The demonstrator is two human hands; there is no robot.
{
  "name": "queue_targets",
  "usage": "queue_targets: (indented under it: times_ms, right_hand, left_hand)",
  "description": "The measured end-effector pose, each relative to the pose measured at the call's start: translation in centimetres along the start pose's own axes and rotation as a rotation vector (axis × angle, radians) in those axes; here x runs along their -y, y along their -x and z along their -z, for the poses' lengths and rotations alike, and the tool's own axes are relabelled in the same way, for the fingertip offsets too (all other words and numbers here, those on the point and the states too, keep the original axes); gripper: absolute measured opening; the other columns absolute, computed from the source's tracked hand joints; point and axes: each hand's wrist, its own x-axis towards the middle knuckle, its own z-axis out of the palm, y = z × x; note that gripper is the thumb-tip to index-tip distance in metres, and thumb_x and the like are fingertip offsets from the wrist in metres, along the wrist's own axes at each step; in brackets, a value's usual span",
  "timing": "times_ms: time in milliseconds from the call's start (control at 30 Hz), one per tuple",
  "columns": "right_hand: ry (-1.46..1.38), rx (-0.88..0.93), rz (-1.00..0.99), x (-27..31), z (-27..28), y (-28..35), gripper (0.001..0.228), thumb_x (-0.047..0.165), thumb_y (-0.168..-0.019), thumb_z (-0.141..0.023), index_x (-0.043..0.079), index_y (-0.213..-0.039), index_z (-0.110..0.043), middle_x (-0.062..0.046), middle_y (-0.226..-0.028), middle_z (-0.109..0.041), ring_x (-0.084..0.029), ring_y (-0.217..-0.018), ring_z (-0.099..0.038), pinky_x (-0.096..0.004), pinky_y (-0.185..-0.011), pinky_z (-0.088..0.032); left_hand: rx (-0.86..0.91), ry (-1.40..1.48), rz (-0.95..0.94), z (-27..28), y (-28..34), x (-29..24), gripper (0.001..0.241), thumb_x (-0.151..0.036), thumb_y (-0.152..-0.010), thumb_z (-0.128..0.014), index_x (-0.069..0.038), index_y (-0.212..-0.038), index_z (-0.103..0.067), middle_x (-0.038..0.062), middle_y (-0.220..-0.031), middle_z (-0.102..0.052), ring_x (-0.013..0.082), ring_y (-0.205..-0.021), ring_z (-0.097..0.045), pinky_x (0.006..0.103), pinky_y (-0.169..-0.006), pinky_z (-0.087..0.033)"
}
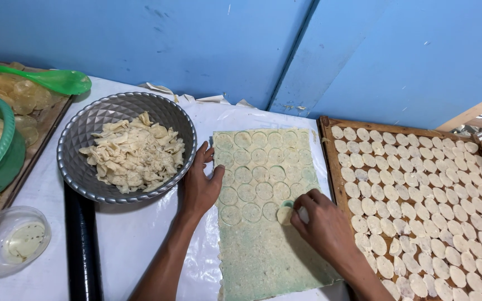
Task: Use a small circular mold to cut uniform pieces of dough from a flat sheet.
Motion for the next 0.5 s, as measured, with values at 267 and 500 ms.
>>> queue_targets:
  times_ms: [267,500]
  right_hand:
    - [0.092,-0.065,-0.073,-2.3,-1.3,-1.0,0.032,0.04,-0.097,-0.06,0.022,-0.122,-0.067,-0.005,-0.106,-0.069,-0.023,-0.078,-0.071,-0.039,-0.059,-0.064]
    - [-0.006,-0.1,-0.094,-2.1,-1.1,-0.8,0.044,0.043,-0.107,-0.037,0.014,-0.105,-0.07,-0.009,-0.092,-0.068,-0.024,-0.061,-0.069,-0.037,-0.05,-0.06]
  left_hand:
    - [-0.002,-0.024,-0.015,-0.1,-0.2,0.4,0.072,-0.02,-0.086,-0.062,-0.006,-0.153,-0.042,0.01,-0.142,-0.065,0.0225,-0.124,-0.065,0.0408,-0.102,-0.051]
    - [0.01,-0.046,0.004,0.4,0.2,-0.7,0.07,-0.021,-0.087,-0.061,-0.005,-0.153,-0.042,0.009,-0.143,-0.064,0.0208,-0.125,-0.065,0.0395,-0.102,-0.052]
